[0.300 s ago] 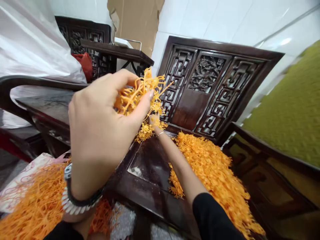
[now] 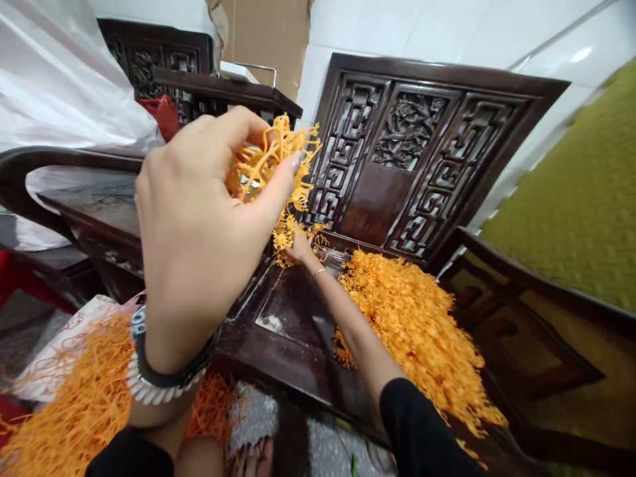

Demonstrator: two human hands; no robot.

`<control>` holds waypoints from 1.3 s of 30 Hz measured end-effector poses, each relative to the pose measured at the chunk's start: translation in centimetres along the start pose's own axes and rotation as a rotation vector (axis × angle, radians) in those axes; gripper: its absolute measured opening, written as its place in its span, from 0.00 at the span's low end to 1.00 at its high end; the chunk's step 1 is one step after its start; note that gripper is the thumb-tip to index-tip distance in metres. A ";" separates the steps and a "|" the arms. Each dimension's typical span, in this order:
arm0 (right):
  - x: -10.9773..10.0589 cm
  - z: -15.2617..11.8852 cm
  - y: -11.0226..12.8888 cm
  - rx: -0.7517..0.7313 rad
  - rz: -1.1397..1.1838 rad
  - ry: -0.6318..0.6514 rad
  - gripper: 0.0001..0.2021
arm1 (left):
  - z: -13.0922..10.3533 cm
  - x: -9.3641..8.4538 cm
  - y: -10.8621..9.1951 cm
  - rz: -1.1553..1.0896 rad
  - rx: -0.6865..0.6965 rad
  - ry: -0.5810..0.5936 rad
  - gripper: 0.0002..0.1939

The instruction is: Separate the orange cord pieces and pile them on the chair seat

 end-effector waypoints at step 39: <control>-8.8 -49.1 3.9 -0.202 0.666 0.262 0.17 | -18.6 -3.4 -9.9 -0.436 1.090 1.360 0.16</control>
Point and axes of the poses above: each hand's wrist, its own z-axis towards the middle knuckle, its own x-axis out of the palm, y = z × x, the point moved 2 cm from there along z, towards the middle knuckle, and after that the axes turned 6 degrees about y, right-handed, at the moved point
